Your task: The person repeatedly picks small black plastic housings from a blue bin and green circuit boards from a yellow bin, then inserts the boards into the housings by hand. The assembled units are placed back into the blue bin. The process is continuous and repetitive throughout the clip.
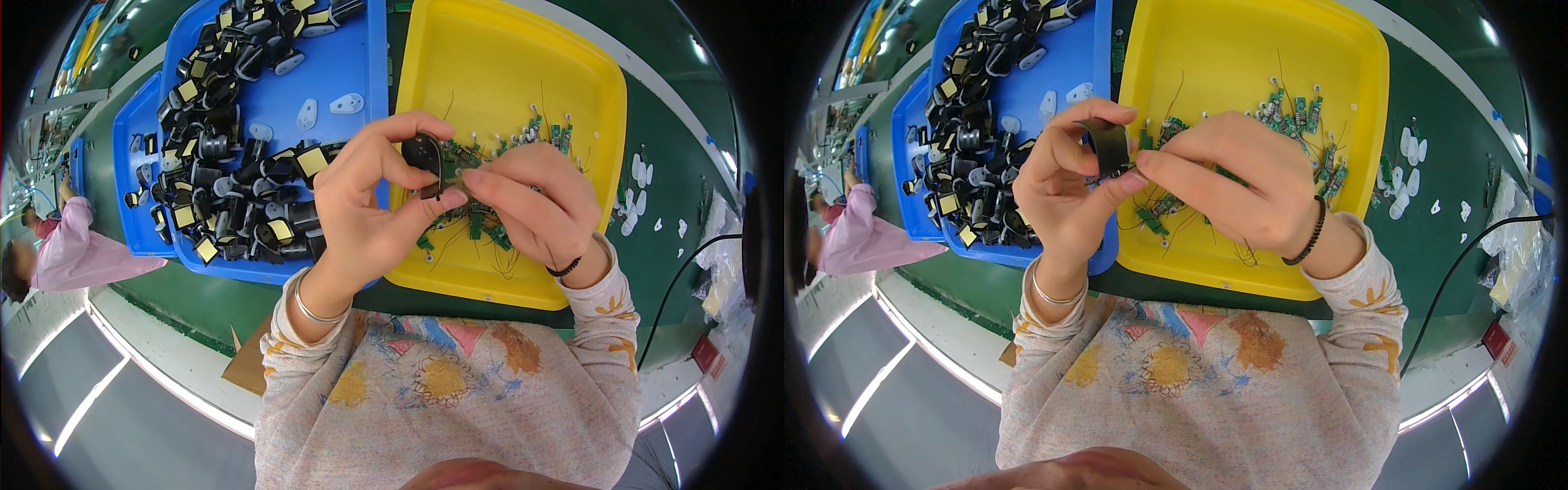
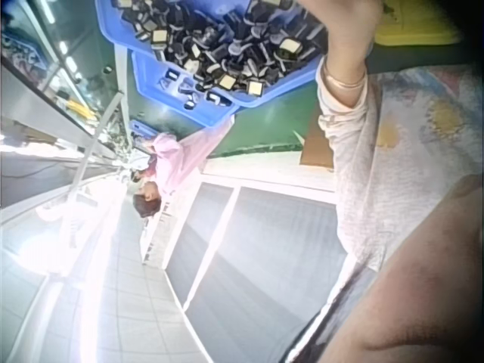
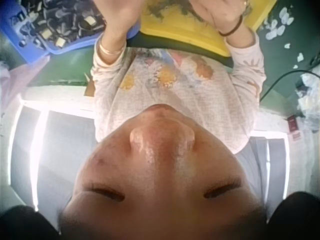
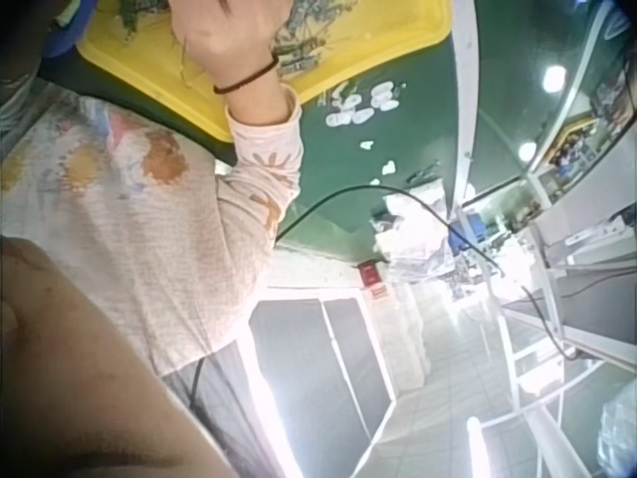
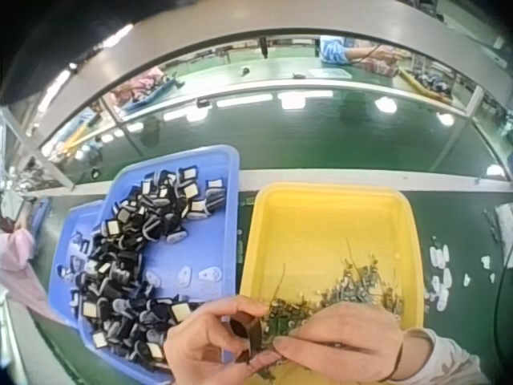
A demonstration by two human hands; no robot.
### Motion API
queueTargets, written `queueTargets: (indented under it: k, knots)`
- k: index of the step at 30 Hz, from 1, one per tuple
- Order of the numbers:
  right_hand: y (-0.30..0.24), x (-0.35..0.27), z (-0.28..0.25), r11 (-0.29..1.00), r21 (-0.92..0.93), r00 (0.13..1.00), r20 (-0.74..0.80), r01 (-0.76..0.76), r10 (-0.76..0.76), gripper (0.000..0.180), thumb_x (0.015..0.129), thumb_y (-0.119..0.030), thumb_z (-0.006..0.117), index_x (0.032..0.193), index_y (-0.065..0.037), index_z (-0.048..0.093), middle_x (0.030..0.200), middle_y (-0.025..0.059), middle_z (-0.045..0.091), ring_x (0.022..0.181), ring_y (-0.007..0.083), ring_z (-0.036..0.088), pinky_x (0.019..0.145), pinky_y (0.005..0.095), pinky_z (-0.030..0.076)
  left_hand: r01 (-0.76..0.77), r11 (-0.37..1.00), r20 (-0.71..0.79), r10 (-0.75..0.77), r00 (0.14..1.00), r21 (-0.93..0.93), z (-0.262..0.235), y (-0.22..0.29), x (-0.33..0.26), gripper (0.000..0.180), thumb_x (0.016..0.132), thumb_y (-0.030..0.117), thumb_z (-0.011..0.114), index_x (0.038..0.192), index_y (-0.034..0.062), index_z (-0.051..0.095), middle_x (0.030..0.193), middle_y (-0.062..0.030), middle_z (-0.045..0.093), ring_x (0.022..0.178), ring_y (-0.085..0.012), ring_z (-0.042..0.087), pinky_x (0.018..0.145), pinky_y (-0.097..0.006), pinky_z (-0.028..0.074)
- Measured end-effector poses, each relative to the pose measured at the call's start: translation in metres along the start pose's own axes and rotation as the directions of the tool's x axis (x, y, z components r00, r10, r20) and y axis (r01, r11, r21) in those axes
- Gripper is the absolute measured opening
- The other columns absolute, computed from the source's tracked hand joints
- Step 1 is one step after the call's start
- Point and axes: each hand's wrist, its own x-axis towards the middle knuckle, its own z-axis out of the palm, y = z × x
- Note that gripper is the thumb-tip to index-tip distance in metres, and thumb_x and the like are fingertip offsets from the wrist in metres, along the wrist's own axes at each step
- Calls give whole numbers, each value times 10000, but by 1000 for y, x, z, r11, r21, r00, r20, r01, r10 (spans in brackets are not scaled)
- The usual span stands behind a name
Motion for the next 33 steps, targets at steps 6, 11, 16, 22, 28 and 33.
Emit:
queueTargets:
  k: [6, 11, 16, 22, 28, 33]
  knots:
    - [-3, 3, 0, 980, 119, 987, 22, -161, 160, 203, 665, -24, 637, 868, -39, 643, 734, 64, 583, 595, 200, 545, 497, 260, 424, 8, 999, 35, -7, 999, -37, -1, -2, -1, 290, 587, -26, 742, 665, 13, 465, 951, -187, 597, 863, -203, 584, 730, -274, 463]
    - [6, 2, 5, 982, 95, 985, 65, -166, 160, 168, 690, -31, 646, 857, -43, 627, 730, 60, 583, 588, 201, 545, 503, 257, 421, 123, 992, 82, -119, 990, -44, -2, 0, 2, 280, 600, -1, 745, 720, 9, 493, 994, -162, 560, 853, -188, 581, 674, -243, 470]
    - [0, 1, 1, 785, 382, 873, 184, -487, 452, 121, 735, -19, 629, 853, -20, 607, 747, 62, 600, 575, 138, 555, 521, 224, 429, -17, 974, 89, -3, 996, 226, -3, 0, 4, 356, 627, -23, 716, 912, 0, 503, 1003, -138, 545, 876, -161, 561, 717, -251, 460]
    - [-3, -5, 4, 434, 669, 745, 280, -604, 606, 104, 788, -13, 601, 882, 15, 568, 760, 39, 600, 608, 69, 566, 542, 179, 443, 136, 985, 47, -132, 990, -108, -5, 4, 1, 410, 750, 3, 622, 1113, 20, 432, 884, -67, 595, 762, -98, 563, 625, -197, 433]
    - [-5, -4, 5, 82, 770, 611, 430, -632, 665, 104, 819, -31, 575, 894, 0, 511, 755, 28, 579, 593, 72, 577, 535, 172, 450, 430, 838, 246, -363, 899, -335, -2, 5, 3, 430, 804, 5, 569, 1170, 34, 345, 933, -103, 574, 816, -119, 557, 702, -223, 437]
    - [-6, -4, 7, 28, 792, 578, 420, -610, 700, 101, 828, -46, 569, 888, -7, 497, 756, 23, 568, 566, 69, 567, 518, 168, 445, 421, 862, 229, -365, 902, -284, 4, 4, 2, 423, 809, 22, 581, 1156, 24, 339, 968, -123, 559, 830, -129, 556, 726, -246, 448]
